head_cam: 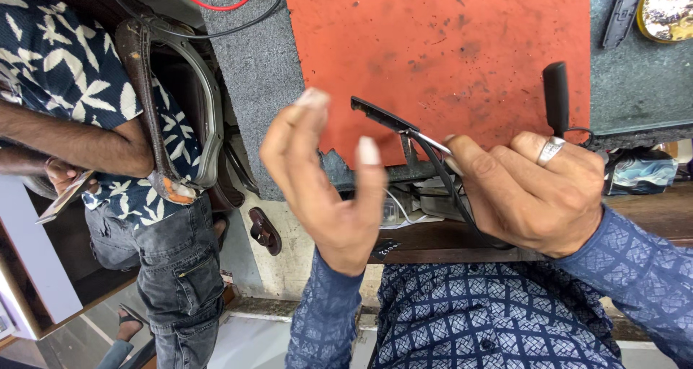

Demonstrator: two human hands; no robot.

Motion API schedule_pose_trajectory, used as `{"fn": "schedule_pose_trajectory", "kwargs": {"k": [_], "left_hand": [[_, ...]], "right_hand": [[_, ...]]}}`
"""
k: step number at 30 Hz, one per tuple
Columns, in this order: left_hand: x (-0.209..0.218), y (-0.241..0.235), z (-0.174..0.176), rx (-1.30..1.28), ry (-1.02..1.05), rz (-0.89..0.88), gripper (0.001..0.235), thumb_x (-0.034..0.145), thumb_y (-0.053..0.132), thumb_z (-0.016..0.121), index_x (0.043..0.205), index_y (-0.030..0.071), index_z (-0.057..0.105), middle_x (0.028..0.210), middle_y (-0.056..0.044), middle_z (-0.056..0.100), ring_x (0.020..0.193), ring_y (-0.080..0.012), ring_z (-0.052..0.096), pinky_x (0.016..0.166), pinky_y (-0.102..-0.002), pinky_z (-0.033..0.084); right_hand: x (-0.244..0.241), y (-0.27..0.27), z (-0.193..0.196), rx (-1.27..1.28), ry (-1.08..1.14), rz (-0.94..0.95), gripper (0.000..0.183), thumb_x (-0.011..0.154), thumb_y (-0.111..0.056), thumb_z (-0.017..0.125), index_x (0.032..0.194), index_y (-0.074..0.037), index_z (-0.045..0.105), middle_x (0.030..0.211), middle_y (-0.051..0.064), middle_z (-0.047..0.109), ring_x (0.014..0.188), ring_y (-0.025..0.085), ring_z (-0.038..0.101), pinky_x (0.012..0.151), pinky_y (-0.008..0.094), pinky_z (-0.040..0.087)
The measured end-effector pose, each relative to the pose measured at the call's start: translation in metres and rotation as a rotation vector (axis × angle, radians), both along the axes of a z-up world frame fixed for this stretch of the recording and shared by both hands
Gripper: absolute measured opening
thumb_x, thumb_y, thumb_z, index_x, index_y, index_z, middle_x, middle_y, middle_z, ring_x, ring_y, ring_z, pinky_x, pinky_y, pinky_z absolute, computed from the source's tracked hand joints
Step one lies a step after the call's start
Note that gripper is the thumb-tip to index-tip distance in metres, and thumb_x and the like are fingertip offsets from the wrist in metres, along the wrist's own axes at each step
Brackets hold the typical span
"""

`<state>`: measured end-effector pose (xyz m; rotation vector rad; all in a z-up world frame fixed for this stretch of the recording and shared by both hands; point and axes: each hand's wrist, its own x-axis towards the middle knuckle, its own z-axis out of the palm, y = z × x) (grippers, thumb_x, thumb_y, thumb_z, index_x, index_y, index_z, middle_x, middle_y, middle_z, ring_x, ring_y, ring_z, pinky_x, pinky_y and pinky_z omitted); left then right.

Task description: The person repairs a pair of black neckband headphones by stripping the cable, separating internal wires, and soldering them to a small circuit board using a soldering iron and solder. The person uses tweezers to hold the wires and a small metal tin to collect solder.

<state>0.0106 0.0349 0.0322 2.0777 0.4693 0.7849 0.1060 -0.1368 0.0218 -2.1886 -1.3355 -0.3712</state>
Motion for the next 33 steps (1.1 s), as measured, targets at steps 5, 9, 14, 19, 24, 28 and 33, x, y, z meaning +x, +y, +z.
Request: {"fn": "schedule_pose_trajectory", "kwargs": {"k": [5, 9, 14, 19, 24, 28, 33], "left_hand": [[0.002, 0.004, -0.009, -0.828, -0.072, -0.156, 0.029, 0.106, 0.013, 0.065, 0.128, -0.005, 0.060, 0.114, -0.015, 0.069, 0.103, -0.0198, 0.072, 0.092, -0.035, 0.062], [0.004, 0.012, -0.020, -0.939, -0.121, -0.196, 0.014, 0.110, 0.006, 0.067, 0.113, -0.007, 0.062, 0.099, -0.011, 0.072, 0.090, -0.0162, 0.072, 0.082, -0.031, 0.064], [0.004, 0.040, -0.024, -0.879, 0.152, -0.340, 0.013, 0.104, 0.002, 0.067, 0.115, -0.004, 0.066, 0.101, -0.009, 0.071, 0.092, -0.0149, 0.073, 0.086, -0.030, 0.066], [0.009, 0.054, -0.029, -0.915, 0.187, -0.430, 0.007, 0.103, -0.003, 0.067, 0.109, -0.004, 0.066, 0.101, -0.008, 0.071, 0.093, -0.0155, 0.074, 0.086, -0.031, 0.066], [0.008, 0.061, -0.034, -0.954, 0.156, -0.474, 0.005, 0.102, -0.003, 0.065, 0.106, -0.003, 0.063, 0.103, -0.009, 0.070, 0.093, -0.0155, 0.075, 0.087, -0.032, 0.069], [0.006, 0.060, -0.041, -0.910, 0.106, -0.507, 0.004, 0.105, 0.000, 0.066, 0.107, -0.003, 0.063, 0.104, -0.012, 0.071, 0.093, -0.0164, 0.075, 0.086, -0.034, 0.068], [0.005, 0.058, -0.040, -1.003, 0.079, -0.522, 0.005, 0.106, 0.003, 0.064, 0.108, -0.002, 0.063, 0.101, -0.011, 0.072, 0.091, -0.0155, 0.076, 0.085, -0.035, 0.066]], "right_hand": [[-0.002, -0.002, 0.001, 0.011, 0.062, 0.063, 0.028, 0.082, -0.002, 0.078, 0.109, 0.003, 0.074, 0.062, 0.000, 0.053, 0.053, 0.015, 0.045, 0.047, 0.032, 0.038], [0.001, -0.012, 0.001, -0.097, -0.017, 0.086, 0.035, 0.085, -0.009, 0.075, 0.118, 0.003, 0.078, 0.060, 0.001, 0.045, 0.053, 0.016, 0.045, 0.048, 0.033, 0.039], [0.010, -0.016, -0.005, -0.172, -0.250, 0.134, 0.027, 0.087, -0.014, 0.073, 0.107, 0.003, 0.076, 0.057, -0.002, 0.043, 0.048, 0.012, 0.043, 0.044, 0.028, 0.037], [0.009, -0.015, -0.007, -0.158, -0.115, 0.181, 0.024, 0.085, -0.006, 0.073, 0.105, 0.007, 0.076, 0.058, 0.000, 0.047, 0.046, 0.012, 0.044, 0.044, 0.031, 0.037], [-0.001, -0.008, -0.001, -0.047, 0.399, 0.075, 0.022, 0.091, -0.002, 0.072, 0.111, 0.004, 0.072, 0.067, 0.007, 0.058, 0.053, 0.017, 0.052, 0.048, 0.031, 0.039], [-0.009, -0.008, -0.001, 0.013, 0.782, -0.041, 0.011, 0.098, -0.006, 0.067, 0.105, 0.001, 0.072, 0.066, 0.003, 0.061, 0.052, 0.009, 0.057, 0.049, 0.026, 0.042], [-0.008, -0.014, 0.001, 0.133, 1.512, -0.218, 0.018, 0.099, -0.011, 0.066, 0.105, 0.003, 0.076, 0.058, -0.001, 0.054, 0.047, 0.007, 0.047, 0.044, 0.026, 0.035]]}}
